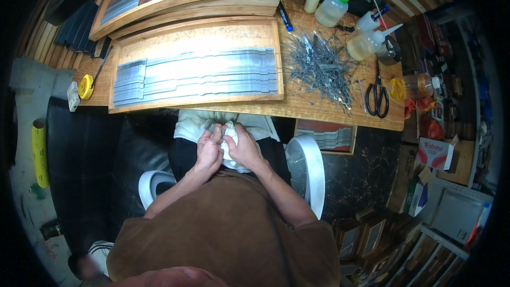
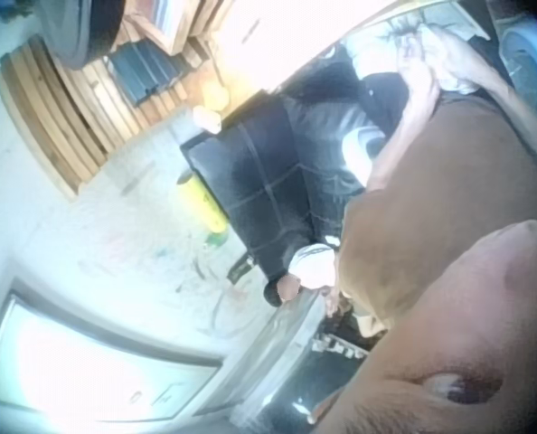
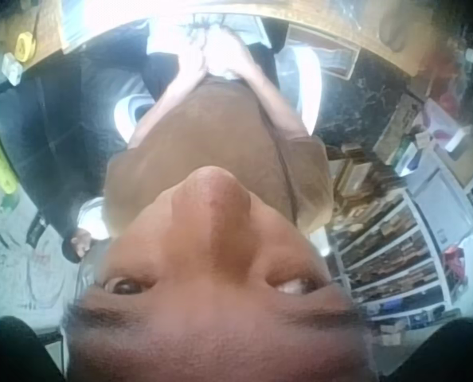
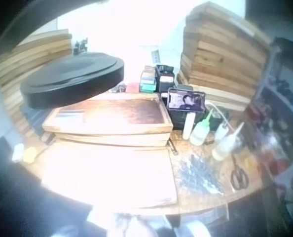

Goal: The person assembles small metal components by hand, repeatedly joining and separating pieces. They wipe the components with a white cloth and continue handling them throughout the clip.

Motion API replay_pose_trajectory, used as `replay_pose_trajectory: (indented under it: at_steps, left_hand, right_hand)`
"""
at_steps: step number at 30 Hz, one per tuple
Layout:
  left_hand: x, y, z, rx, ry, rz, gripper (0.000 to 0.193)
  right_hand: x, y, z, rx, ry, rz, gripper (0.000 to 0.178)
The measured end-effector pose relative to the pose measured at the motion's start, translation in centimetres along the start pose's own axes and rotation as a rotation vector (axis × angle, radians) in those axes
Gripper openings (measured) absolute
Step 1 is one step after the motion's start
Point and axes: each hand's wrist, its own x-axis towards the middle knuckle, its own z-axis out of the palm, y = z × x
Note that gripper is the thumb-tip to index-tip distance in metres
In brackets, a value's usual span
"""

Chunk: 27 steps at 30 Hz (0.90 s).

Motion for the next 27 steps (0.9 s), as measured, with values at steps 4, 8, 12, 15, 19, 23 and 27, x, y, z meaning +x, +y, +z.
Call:
replay_pose_trajectory:
  at_steps: [4,8,12,15,19,23,27]
  left_hand:
    - [0.2,-0.3,0.0,-0.026,-0.024,0.006,0.011]
    - [0.6,-0.2,-0.6,-0.071,-0.044,0.001,0.01]
    - [0.5,1.1,-0.5,-0.061,-0.045,0.009,0.012]
    - [0.2,1.6,-0.3,-0.061,-0.066,0.043,0.013]
    - [0.3,2.0,-0.5,-0.061,-0.027,0.057,0.013]
    - [0.6,1.6,-0.2,-0.045,-0.034,0.079,0.013]
    - [0.2,0.5,0.5,0.125,0.046,0.047,0.013]
  right_hand:
    - [-0.6,-0.3,0.0,0.021,0.072,-0.051,0.031]
    - [-0.9,0.6,-0.5,0.133,0.064,-0.101,0.033]
    - [-1.0,1.3,-1.4,0.168,0.07,-0.122,0.031]
    - [-0.5,0.7,-2.0,0.213,0.045,-0.012,0.039]
    - [-0.9,0.6,-2.0,0.227,-0.023,-0.021,0.048]
    - [-0.7,-0.1,-2.1,0.245,-0.119,0.028,0.053]
    - [-0.8,0.6,0.0,0.114,-0.004,-0.039,0.057]
